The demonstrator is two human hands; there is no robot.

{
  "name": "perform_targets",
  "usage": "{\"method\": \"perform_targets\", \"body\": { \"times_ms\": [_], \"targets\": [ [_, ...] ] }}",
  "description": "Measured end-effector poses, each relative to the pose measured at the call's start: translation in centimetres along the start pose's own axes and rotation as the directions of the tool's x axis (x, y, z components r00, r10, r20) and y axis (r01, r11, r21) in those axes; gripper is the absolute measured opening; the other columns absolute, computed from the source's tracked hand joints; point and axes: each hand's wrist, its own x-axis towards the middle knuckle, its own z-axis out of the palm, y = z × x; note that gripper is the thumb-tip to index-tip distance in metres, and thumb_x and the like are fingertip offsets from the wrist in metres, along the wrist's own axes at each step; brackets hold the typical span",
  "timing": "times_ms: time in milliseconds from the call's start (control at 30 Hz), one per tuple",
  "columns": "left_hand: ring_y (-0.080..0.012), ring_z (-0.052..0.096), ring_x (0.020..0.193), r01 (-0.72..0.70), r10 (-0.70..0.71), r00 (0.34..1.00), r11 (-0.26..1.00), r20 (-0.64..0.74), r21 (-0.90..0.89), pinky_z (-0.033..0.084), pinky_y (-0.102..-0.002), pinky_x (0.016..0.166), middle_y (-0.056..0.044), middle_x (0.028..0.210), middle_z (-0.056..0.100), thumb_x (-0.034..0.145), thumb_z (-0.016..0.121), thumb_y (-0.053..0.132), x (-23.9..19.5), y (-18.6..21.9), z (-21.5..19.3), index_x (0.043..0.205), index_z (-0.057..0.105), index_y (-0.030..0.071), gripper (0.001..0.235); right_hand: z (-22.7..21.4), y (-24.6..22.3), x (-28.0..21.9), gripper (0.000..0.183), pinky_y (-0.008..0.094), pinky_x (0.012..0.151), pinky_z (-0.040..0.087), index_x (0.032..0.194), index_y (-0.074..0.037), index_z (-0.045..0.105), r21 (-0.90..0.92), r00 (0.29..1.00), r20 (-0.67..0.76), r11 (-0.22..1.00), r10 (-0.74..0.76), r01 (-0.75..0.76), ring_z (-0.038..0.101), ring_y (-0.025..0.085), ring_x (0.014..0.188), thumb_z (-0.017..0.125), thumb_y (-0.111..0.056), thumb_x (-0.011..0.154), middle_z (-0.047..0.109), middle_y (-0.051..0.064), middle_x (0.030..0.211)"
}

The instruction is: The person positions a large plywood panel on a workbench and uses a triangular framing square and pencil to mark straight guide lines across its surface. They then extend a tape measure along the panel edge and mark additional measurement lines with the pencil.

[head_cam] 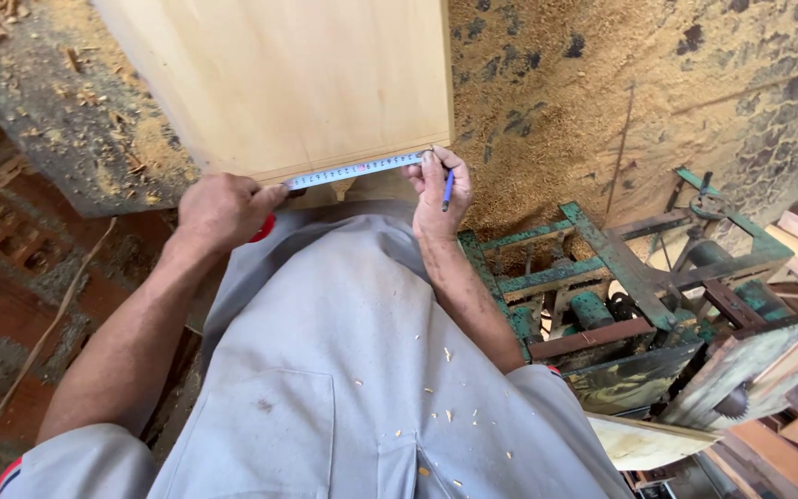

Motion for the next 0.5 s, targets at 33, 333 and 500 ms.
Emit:
{"method": "perform_targets", "body": {
  "times_ms": [33,333,500],
  "targets": [
    [-0.0285,0.071,0.069,0.038,-0.038,0.999,0.999,-0.022,0.025,0.057,-0.046,0.066,-0.012,0.074,0.074,0.097,0.060,0.059,0.0,-1.7,0.2,0.097,0.081,0.017,0.047,0.1,0.0,0.0,0.017,0.031,0.071,0.066,0.112,-0.001,0.063,-0.007,1.000,-0.016,1.000,0.003,-0.003,0.069,0.012,0.077,0.069,-0.007,0.097,0.068,0.007,0.092],
    [-0.0307,0.073,0.080,0.236,-0.237,0.971,0.971,-0.021,-0.045,0.058,-0.047,0.081,-0.015,0.083,0.076,0.101,0.060,0.066,-0.2,-5.6,0.3,0.105,0.084,0.016,0.056,0.2,-0.4,-0.1,0.018,0.028,0.071,0.062,0.113,-0.001,0.063,-0.122,0.999,-0.010,0.991,-0.053,0.052,0.068,0.012,0.078,0.068,-0.010,0.099,0.068,0.006,0.092],
    [-0.0321,0.073,0.093,0.231,-0.235,0.972,0.958,-0.002,-0.167,0.056,-0.048,0.089,-0.016,0.096,0.077,0.094,0.063,0.063,0.2,-6.0,-0.2,0.115,0.081,0.022,0.049,0.0,-0.3,0.1,0.018,0.030,0.071,0.064,0.113,0.000,0.062,-0.113,0.999,0.004,0.992,-0.049,0.050,0.069,0.013,0.078,0.069,-0.009,0.098,0.069,0.008,0.092]
  ]
}}
